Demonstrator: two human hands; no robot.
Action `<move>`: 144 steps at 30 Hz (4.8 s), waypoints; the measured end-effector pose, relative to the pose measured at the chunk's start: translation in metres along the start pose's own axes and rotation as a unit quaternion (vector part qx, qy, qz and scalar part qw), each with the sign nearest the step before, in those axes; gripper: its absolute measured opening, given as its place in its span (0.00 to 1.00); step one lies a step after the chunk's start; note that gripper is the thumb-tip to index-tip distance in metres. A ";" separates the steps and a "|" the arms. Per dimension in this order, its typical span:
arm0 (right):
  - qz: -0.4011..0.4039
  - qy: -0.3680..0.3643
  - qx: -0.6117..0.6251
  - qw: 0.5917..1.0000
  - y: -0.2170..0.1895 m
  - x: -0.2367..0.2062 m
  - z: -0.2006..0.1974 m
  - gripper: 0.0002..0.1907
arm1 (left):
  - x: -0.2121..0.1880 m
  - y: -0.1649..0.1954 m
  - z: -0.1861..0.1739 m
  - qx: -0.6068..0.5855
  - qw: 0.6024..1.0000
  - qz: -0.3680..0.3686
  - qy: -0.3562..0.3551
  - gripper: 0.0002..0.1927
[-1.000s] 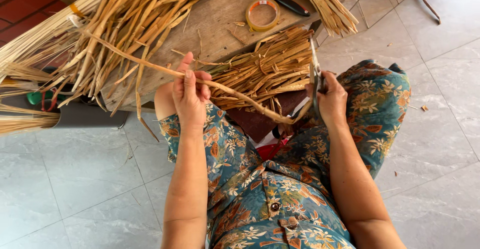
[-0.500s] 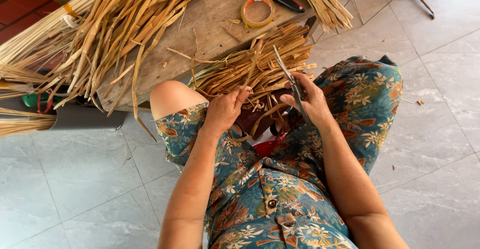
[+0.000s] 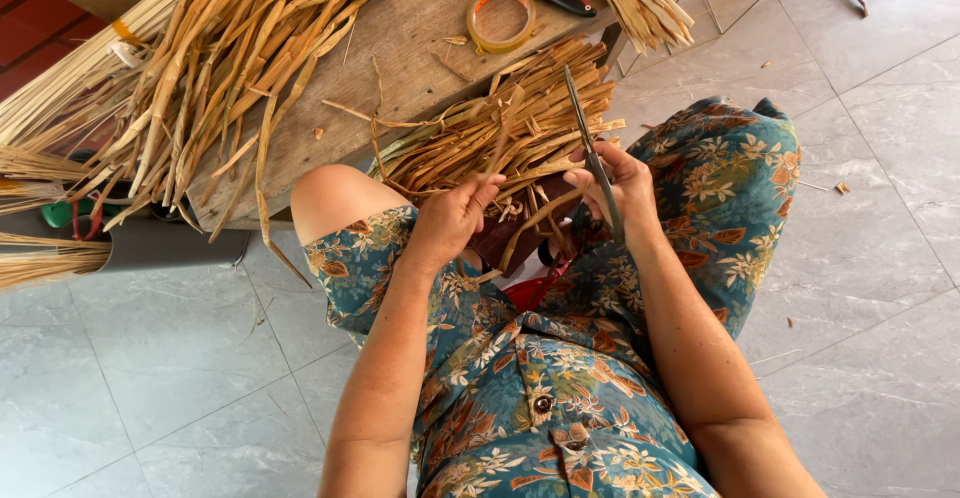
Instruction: The person sits on the floor and uses shears to cut dried plant strips into shorter pieces. They repeatedly pick up a strip, cut it, and place the cut pieces onto a growing pile on the floor.
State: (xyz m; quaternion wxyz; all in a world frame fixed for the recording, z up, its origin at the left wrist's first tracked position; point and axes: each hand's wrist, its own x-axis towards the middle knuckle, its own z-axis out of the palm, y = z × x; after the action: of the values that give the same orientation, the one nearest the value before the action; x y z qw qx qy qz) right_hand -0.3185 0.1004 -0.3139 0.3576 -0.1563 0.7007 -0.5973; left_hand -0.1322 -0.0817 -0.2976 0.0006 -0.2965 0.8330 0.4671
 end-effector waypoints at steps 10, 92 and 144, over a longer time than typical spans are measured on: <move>-0.065 -0.265 -0.141 0.952 0.033 -0.012 0.057 0.26 | -0.018 0.016 -0.050 -0.495 0.826 0.182 0.197 0.25; -0.220 -0.002 0.339 0.915 -0.001 -0.011 0.007 0.18 | 0.038 0.012 0.032 -0.093 0.990 -0.058 -0.086 0.10; -0.087 -0.003 -0.139 0.986 -0.006 -0.033 0.049 0.29 | 0.053 0.006 0.038 -0.464 0.883 0.060 0.033 0.08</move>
State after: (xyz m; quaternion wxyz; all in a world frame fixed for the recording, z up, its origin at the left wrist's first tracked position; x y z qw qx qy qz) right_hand -0.2629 0.0845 -0.2996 0.2810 -0.2672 0.7594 -0.5224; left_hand -0.1890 -0.0758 -0.3296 -0.1924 -0.2272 0.5373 0.7891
